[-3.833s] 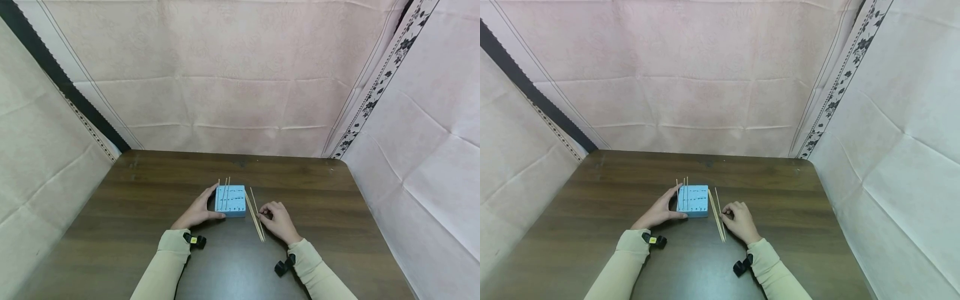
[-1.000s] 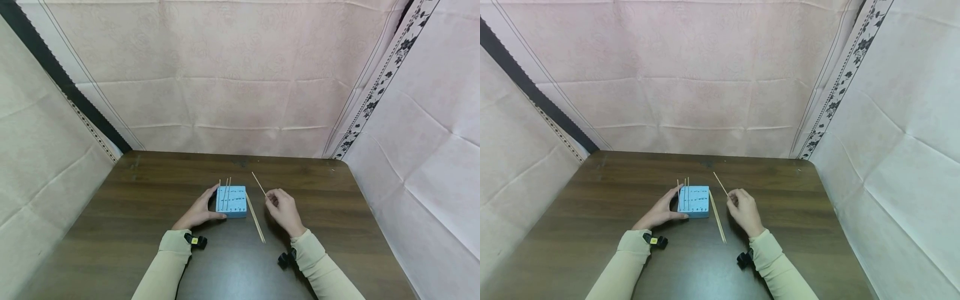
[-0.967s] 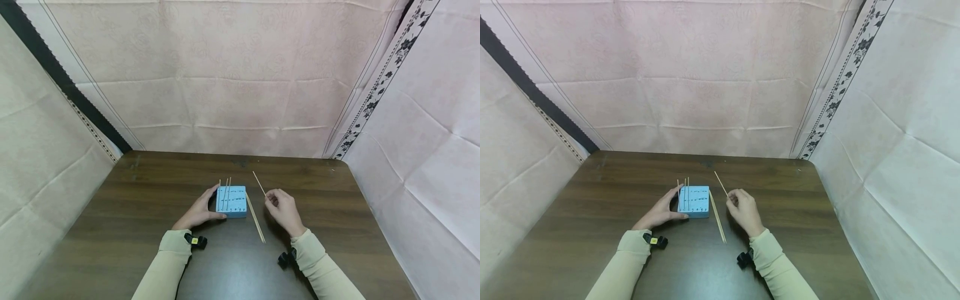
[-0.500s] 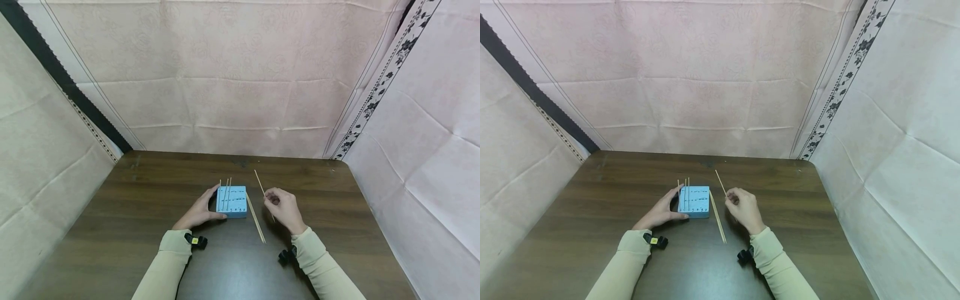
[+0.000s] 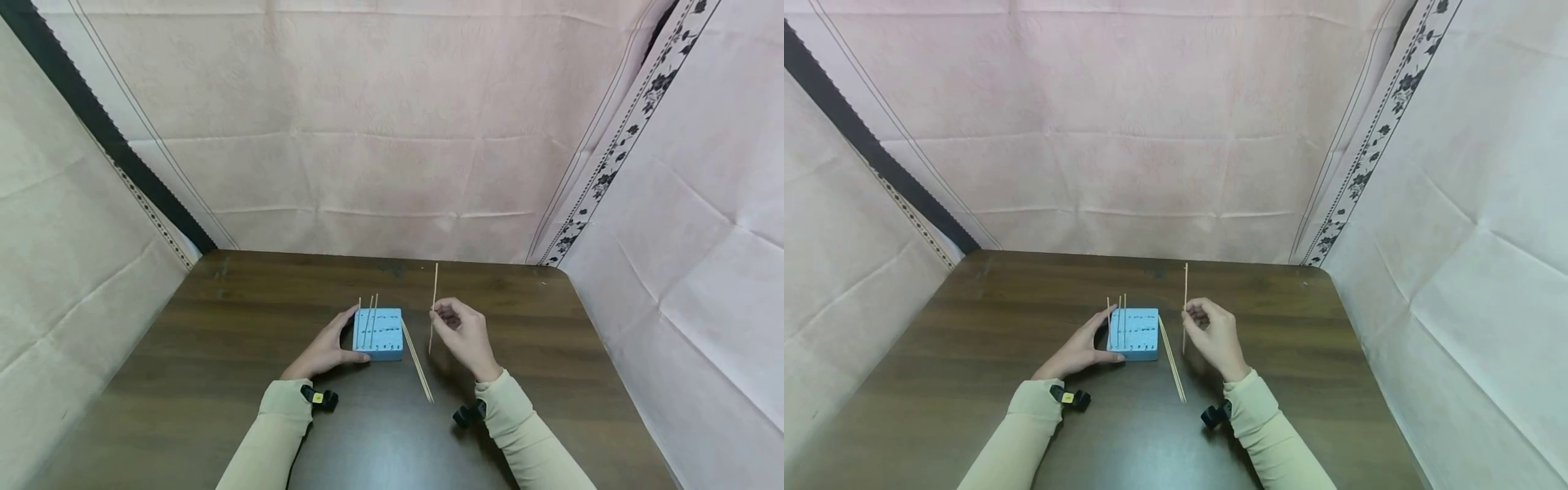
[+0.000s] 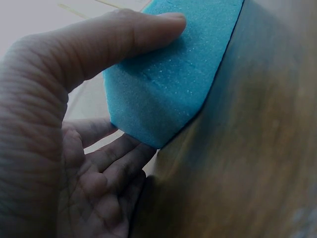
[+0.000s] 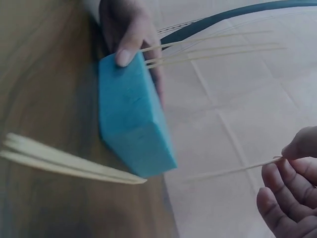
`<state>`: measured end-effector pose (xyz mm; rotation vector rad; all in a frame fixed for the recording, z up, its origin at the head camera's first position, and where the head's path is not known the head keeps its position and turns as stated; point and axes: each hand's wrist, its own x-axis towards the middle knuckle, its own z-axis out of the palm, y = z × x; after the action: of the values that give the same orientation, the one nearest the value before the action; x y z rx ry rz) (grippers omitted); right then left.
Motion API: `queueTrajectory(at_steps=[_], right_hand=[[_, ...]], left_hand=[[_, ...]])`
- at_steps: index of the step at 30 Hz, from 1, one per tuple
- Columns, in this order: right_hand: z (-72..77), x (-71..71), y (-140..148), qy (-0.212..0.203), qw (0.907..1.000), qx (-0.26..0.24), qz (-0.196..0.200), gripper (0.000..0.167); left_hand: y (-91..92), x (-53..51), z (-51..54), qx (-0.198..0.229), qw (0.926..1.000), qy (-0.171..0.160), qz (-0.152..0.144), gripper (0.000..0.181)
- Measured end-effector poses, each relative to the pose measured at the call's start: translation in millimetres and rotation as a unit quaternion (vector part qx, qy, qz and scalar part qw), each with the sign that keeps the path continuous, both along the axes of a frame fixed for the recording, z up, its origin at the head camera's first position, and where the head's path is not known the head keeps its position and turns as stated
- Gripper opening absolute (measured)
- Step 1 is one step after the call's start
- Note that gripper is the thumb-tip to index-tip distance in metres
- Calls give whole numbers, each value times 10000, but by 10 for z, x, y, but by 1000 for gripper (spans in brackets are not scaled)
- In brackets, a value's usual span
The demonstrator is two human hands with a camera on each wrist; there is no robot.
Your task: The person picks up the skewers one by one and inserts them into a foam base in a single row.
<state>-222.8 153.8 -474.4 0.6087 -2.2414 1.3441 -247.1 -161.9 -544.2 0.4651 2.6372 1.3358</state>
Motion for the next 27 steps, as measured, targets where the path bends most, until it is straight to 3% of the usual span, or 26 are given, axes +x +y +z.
queueTrajectory(at_steps=[11, 20, 27], right_hand=[[153, 35, -238, -8, 9960, -689, 575, 12], [126, 39, -506, 30, 9924, -620, 1067, 8], [53, 45, -591, -84, 9931, -475, 1065, 8]], left_hand=[[5, 10, 2, 96, 9999, 23, -16, 118], [23, 2, 29, 55, 10000, 77, 22, 116], [21, 18, 26, 35, 10000, -55, 45, 115]])
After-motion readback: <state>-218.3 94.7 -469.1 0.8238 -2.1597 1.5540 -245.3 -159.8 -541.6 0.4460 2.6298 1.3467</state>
